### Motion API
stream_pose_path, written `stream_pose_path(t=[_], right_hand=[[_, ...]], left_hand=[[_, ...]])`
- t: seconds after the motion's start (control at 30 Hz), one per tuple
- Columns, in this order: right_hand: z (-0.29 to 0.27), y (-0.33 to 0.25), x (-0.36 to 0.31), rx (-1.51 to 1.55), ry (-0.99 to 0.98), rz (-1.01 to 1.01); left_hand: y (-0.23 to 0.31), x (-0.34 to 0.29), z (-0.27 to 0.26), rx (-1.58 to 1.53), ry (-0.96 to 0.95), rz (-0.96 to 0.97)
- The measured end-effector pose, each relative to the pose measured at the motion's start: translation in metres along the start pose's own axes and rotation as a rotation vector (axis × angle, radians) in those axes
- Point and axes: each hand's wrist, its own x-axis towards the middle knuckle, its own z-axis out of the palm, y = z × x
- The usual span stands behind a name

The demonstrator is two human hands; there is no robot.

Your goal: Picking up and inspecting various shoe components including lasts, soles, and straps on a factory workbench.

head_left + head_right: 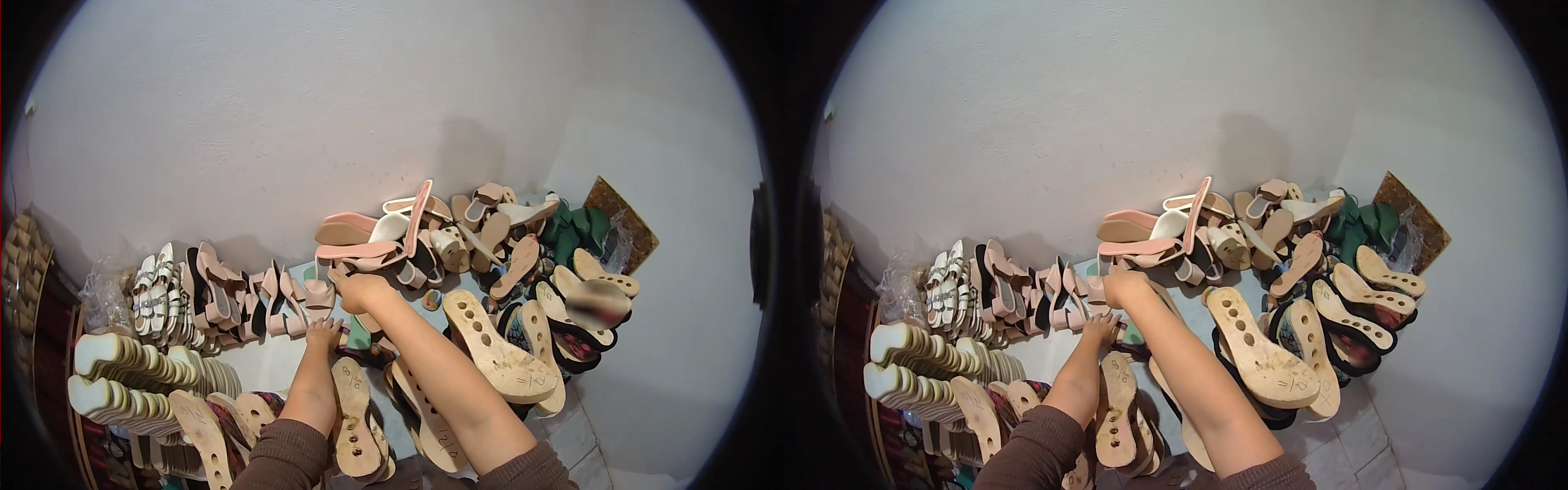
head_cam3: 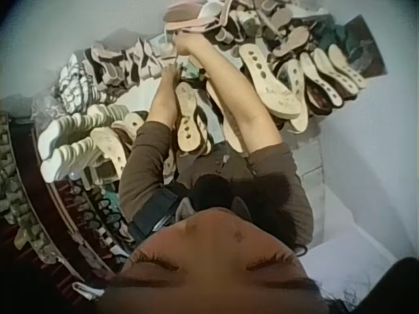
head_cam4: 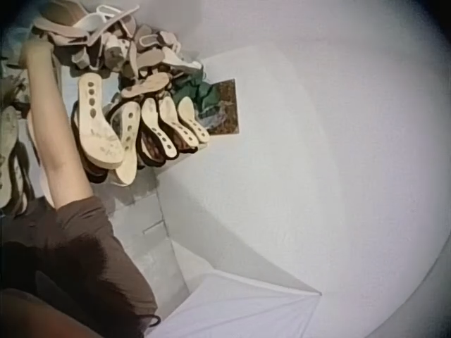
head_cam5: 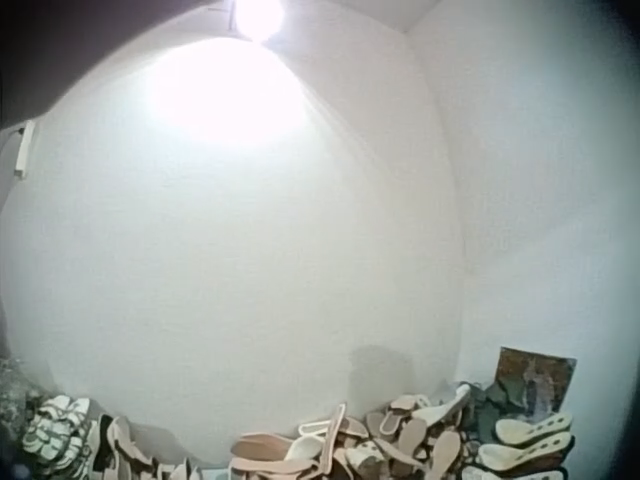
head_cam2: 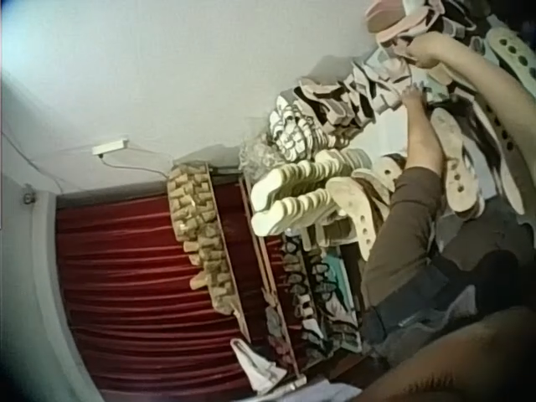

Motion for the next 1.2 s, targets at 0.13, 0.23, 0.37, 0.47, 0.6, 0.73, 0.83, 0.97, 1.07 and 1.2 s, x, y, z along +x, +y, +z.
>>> stream_pose_path(t=[0.13,0.23,0.37,0.47,0.6,0.73,0.83,0.97,1.07,1.2], right_hand=[[0.003,0.019,0.001,-0.008,-0.044,0.091],[0.013,0.029,0.007,0.008,-0.104,0.085],[0.021,0.031,0.013,0.014,-0.113,0.066],[0.024,0.037,0.011,0.073,-0.067,0.093],[0.035,0.053,0.015,0.048,-0.125,0.132],[0.033,0.047,0.014,0.044,-0.146,0.136],[0.028,0.043,0.010,0.077,-0.133,0.119],[0.025,0.041,0.006,0.037,-0.155,0.119],[0.025,0.042,0.004,0.027,-0.138,0.119],[0.019,0.033,-0.002,0.007,-0.088,0.083]], left_hand=[[0.014,0.004,-0.003,0.084,-0.009,0.062],[0.017,0.005,-0.012,0.112,-0.065,0.078],[0.003,0.008,-0.004,0.010,-0.011,0.068],[0.003,0.011,0.000,0.029,0.042,0.115],[0.014,0.002,-0.021,0.115,0.011,0.192],[0.003,-0.004,-0.034,0.133,0.002,0.196],[-0.007,-0.007,-0.047,0.150,0.007,0.185],[-0.015,-0.016,-0.078,0.200,0.022,0.152],[-0.021,-0.028,-0.100,0.232,0.046,0.106],[-0.039,-0.048,-0.116,0.212,0.193,-0.009]])
